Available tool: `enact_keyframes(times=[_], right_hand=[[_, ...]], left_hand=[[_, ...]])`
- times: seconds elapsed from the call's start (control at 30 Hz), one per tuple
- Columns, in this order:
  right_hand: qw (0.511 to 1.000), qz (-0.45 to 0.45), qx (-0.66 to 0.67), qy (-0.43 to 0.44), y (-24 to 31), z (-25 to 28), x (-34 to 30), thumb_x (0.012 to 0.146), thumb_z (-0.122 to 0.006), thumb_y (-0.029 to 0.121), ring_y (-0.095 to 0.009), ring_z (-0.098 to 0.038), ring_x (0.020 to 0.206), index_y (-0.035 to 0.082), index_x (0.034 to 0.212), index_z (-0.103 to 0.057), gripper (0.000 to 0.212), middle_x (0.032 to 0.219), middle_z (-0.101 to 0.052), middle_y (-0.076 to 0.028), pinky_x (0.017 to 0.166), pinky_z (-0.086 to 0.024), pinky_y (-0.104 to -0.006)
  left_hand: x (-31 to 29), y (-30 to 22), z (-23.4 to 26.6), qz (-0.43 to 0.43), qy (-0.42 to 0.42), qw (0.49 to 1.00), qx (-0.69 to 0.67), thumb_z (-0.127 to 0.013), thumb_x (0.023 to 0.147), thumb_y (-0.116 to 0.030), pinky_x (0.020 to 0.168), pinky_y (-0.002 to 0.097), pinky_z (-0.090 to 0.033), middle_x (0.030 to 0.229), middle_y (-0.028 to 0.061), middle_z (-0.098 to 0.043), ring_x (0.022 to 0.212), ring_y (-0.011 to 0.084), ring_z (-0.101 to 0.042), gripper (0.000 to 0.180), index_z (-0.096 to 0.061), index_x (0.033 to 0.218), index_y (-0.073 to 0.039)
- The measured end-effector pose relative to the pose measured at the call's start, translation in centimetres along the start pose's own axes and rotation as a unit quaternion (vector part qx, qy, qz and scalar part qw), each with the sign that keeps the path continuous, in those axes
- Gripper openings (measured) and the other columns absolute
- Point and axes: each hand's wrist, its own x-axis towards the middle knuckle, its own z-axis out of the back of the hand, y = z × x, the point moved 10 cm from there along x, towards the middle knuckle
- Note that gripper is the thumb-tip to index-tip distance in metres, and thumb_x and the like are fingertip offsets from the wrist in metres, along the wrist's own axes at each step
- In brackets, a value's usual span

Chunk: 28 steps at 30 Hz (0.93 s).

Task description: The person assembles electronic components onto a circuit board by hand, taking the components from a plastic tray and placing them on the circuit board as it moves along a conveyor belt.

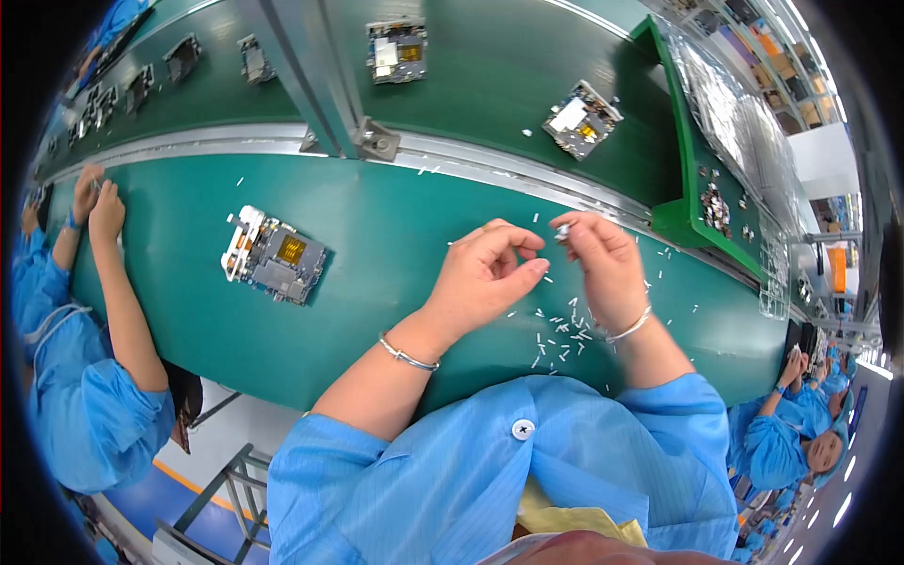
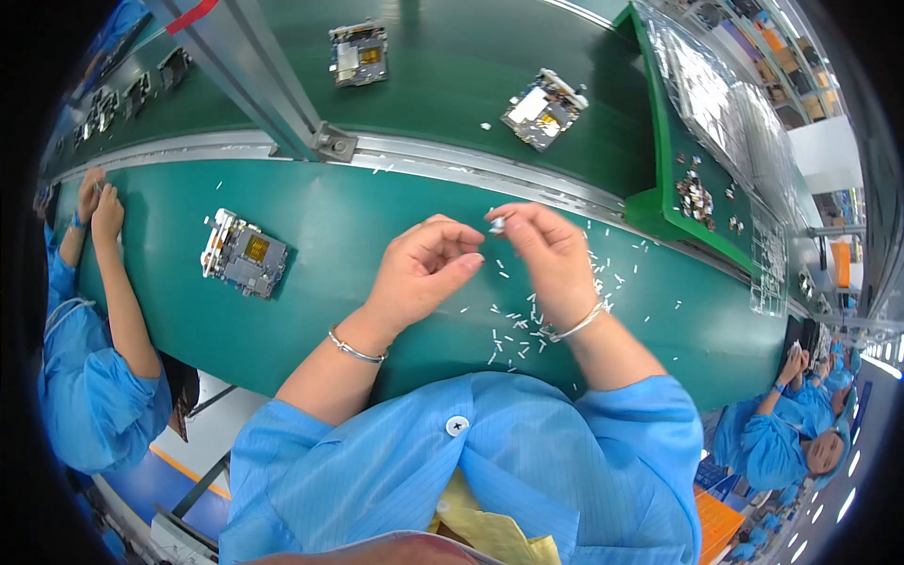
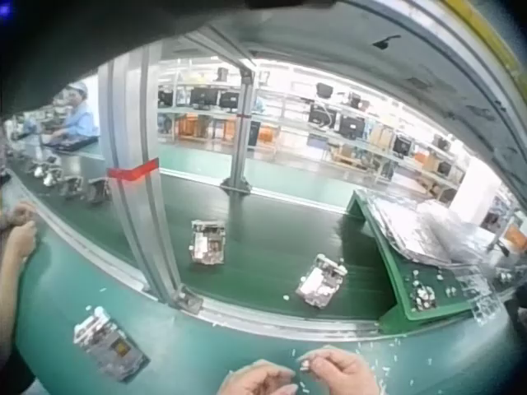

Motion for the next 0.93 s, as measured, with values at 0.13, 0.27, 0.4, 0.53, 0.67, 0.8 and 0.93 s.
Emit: enact_keyframes(times=[0.13, 0.27, 0.4, 0.53, 0.67, 0.8, 0.93], right_hand=[[0.996, -0.018, 0.091, -0.009, -3.1, -2.6, -0.1, 0.095, -0.059, 0.016, -0.003, -0.051, 0.076, 0.003, 0.1, -0.068, 0.017, 0.086, -0.064, 0.003, 0.068, -0.041, -0.0202], [0.987, 0.086, -0.056, -0.121, -1.5, -0.7, 0.0, 0.089, -0.066, 0.01, -0.003, -0.048, 0.068, 0.003, 0.088, -0.064, 0.007, 0.079, -0.061, 0.003, 0.06, -0.042, -0.0216], [0.967, 0.137, -0.21, -0.045, 0.4, -2.7, -0.2, 0.083, -0.068, 0.004, -0.006, -0.048, 0.06, 0.002, 0.081, -0.061, 0.008, 0.073, -0.059, 0.0, 0.055, -0.041, -0.0227], [0.978, 0.057, -0.193, -0.06, -1.3, -1.8, -0.1, 0.081, -0.065, 0.003, -0.006, -0.046, 0.058, 0.0, 0.081, -0.061, 0.005, 0.07, -0.056, -0.001, 0.053, -0.039, -0.0219], [0.98, 0.02, -0.187, -0.059, -2.4, -0.8, -0.3, 0.082, -0.064, 0.003, -0.005, -0.045, 0.058, 0.0, 0.081, -0.061, 0.004, 0.069, -0.055, 0.001, 0.052, -0.038, -0.021], [0.993, 0.01, -0.105, -0.051, -3.1, -0.8, -0.9, 0.084, -0.063, 0.004, -0.003, -0.044, 0.058, 0.001, 0.081, -0.062, 0.004, 0.069, -0.054, 0.003, 0.052, -0.038, -0.0197], [0.994, -0.002, -0.099, -0.045, -2.7, -1.2, -1.1, 0.087, -0.063, 0.008, -0.002, -0.048, 0.063, 0.001, 0.084, -0.062, 0.008, 0.076, -0.058, 0.001, 0.054, -0.039, -0.0186]], left_hand=[[0.2, 0.5, 0.5, 0.038, -0.017, 0.998, 0.043, -0.068, 0.081, -0.006, 0.052, 0.0246, -0.043, 0.076, 0.0031, -0.059, 0.058, 0.0109, -0.052, 0.009, -0.064, 0.087, -0.004], [0.0, -0.8, 1.1, -0.056, -0.069, 0.981, 0.175, -0.067, 0.08, -0.004, 0.053, 0.0294, -0.047, 0.076, 0.0066, -0.058, 0.061, 0.0178, -0.057, 0.008, -0.06, 0.083, -0.003], [-0.6, -2.9, 0.0, -0.192, -0.074, 0.922, 0.328, -0.066, 0.076, -0.003, 0.056, 0.0337, -0.051, 0.079, 0.0082, -0.056, 0.069, 0.0229, -0.06, 0.011, -0.057, 0.08, -0.004], [-0.8, -3.5, -0.6, -0.212, -0.054, 0.907, 0.359, -0.069, 0.074, 0.002, 0.058, 0.033, -0.052, 0.08, 0.0084, -0.059, 0.069, 0.0241, -0.061, 0.013, -0.061, 0.084, -0.002], [-1.0, -3.9, -1.1, -0.234, -0.029, 0.904, 0.356, -0.068, 0.074, 0.003, 0.059, 0.033, -0.052, 0.081, 0.0085, -0.059, 0.071, 0.0241, -0.061, 0.014, -0.061, 0.085, -0.002], [-1.0, -3.8, -1.0, -0.224, -0.028, 0.906, 0.357, -0.068, 0.074, 0.003, 0.06, 0.0328, -0.052, 0.082, 0.0087, -0.059, 0.072, 0.024, -0.062, 0.015, -0.061, 0.086, -0.002], [-1.2, -3.8, -1.3, -0.222, -0.023, 0.903, 0.367, -0.067, 0.076, 0.003, 0.061, 0.0327, -0.052, 0.082, 0.0088, -0.059, 0.073, 0.0244, -0.062, 0.014, -0.061, 0.087, -0.003]])
